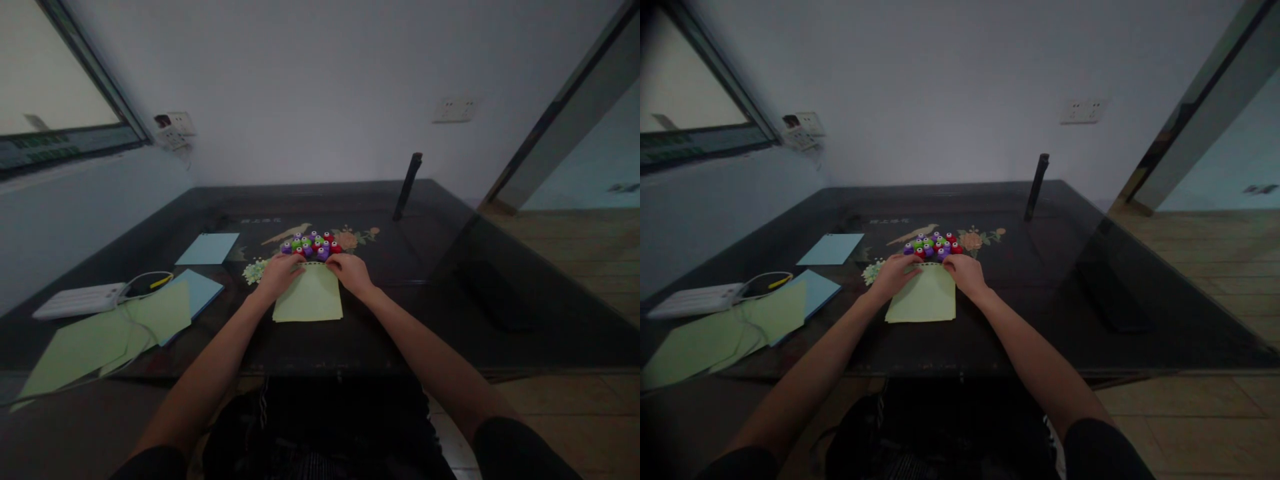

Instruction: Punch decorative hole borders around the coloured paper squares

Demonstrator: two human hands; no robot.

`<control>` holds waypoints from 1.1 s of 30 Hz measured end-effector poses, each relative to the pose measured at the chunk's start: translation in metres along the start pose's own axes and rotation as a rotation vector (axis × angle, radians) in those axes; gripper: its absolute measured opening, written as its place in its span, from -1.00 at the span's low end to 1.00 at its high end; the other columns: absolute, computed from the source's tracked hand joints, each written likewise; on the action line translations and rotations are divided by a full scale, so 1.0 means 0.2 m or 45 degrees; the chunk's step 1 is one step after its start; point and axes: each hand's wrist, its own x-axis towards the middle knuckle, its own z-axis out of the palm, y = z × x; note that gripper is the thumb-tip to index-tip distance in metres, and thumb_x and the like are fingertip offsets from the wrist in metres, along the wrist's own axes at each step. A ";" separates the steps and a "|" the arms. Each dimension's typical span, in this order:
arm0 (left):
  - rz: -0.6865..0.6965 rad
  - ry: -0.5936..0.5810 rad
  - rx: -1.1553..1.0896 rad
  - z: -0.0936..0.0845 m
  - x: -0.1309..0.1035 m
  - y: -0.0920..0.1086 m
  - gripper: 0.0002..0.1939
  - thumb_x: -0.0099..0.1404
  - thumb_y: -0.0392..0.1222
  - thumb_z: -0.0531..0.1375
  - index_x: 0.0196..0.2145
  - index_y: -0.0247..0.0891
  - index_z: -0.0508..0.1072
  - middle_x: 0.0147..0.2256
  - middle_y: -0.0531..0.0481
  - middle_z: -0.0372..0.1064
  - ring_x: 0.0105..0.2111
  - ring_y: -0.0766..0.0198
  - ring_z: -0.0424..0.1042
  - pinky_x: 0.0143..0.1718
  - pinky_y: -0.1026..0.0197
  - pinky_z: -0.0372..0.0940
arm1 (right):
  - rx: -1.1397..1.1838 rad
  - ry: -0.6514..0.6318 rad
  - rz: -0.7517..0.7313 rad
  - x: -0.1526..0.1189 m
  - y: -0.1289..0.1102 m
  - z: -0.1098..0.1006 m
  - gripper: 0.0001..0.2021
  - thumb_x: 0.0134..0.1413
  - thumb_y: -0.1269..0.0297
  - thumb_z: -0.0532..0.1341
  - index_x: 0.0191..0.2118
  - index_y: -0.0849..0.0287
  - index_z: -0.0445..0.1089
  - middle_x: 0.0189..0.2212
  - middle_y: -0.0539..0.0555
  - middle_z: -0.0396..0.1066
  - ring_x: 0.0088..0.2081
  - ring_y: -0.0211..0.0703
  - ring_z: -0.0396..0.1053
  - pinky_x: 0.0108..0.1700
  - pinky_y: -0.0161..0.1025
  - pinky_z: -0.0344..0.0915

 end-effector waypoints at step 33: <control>-0.544 -0.027 -1.372 -0.07 -0.02 0.02 -0.47 0.04 -0.04 0.30 -0.05 -0.29 0.37 -0.16 -0.18 0.47 -0.26 0.09 0.48 -0.25 0.07 0.39 | 1.062 0.468 0.193 0.07 0.10 -0.06 -0.83 -0.08 0.18 0.27 -0.39 0.19 0.45 -0.44 0.03 0.45 -0.41 -0.23 0.34 -0.32 -0.25 0.28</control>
